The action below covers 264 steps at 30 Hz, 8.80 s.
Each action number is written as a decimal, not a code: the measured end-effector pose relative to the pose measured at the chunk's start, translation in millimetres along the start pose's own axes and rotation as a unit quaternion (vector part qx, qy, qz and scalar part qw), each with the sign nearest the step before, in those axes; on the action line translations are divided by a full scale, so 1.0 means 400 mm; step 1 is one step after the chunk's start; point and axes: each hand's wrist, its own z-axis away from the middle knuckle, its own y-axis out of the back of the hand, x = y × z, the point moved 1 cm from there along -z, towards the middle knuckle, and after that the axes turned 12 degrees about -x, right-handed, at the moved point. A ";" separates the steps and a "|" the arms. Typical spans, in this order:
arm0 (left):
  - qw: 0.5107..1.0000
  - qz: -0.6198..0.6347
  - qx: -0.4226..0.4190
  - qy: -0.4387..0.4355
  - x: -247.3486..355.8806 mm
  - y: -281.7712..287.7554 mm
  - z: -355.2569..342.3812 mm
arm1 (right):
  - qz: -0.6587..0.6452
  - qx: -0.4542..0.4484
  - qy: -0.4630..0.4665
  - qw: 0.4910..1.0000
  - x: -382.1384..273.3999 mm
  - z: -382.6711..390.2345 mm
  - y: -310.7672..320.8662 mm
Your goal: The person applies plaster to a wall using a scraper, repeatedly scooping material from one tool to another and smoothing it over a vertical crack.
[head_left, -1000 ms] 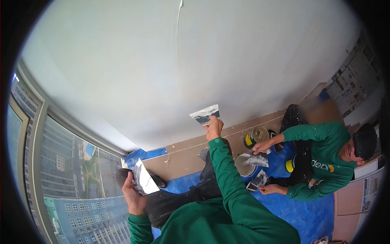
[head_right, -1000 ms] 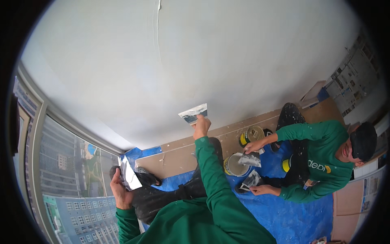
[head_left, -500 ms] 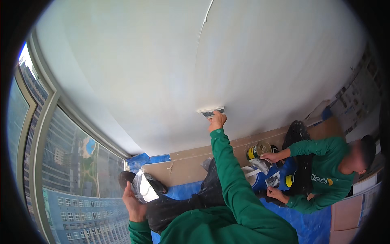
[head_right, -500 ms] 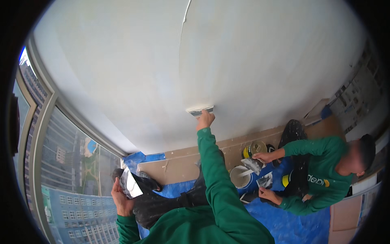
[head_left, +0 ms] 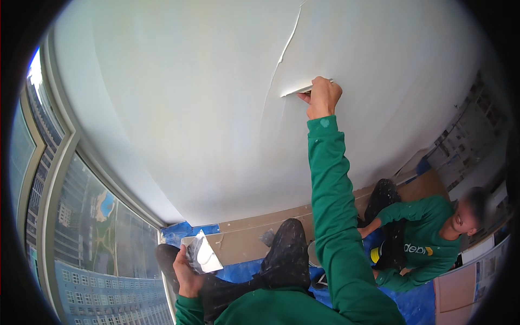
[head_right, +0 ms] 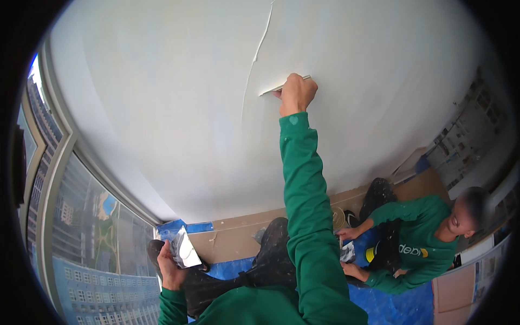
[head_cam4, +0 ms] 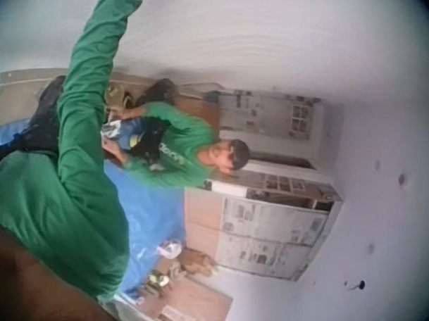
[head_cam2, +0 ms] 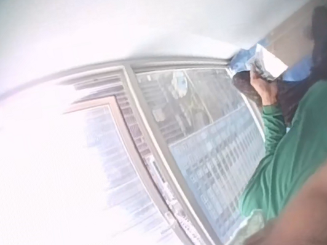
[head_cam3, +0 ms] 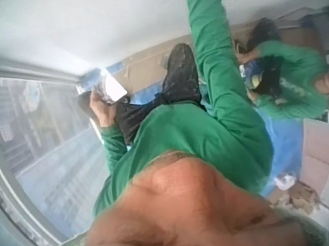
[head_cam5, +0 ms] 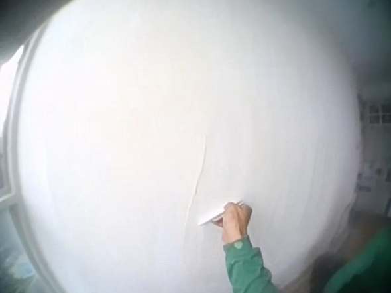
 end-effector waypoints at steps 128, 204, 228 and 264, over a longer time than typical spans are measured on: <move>0.967 -0.202 -0.002 -0.153 -0.031 -0.378 -0.301 | 0.332 -0.283 0.101 0.894 0.284 0.598 0.286; 0.922 -0.219 0.184 -0.259 0.129 0.014 0.074 | -0.172 0.059 -0.238 0.954 0.680 0.272 0.132; 0.949 -0.172 0.153 -0.217 0.072 0.060 0.052 | -0.111 0.051 -0.162 0.979 0.450 0.183 0.048; 0.995 -0.045 0.050 -0.077 0.025 -0.134 -0.134 | -0.009 -0.056 0.114 0.992 0.040 0.216 0.062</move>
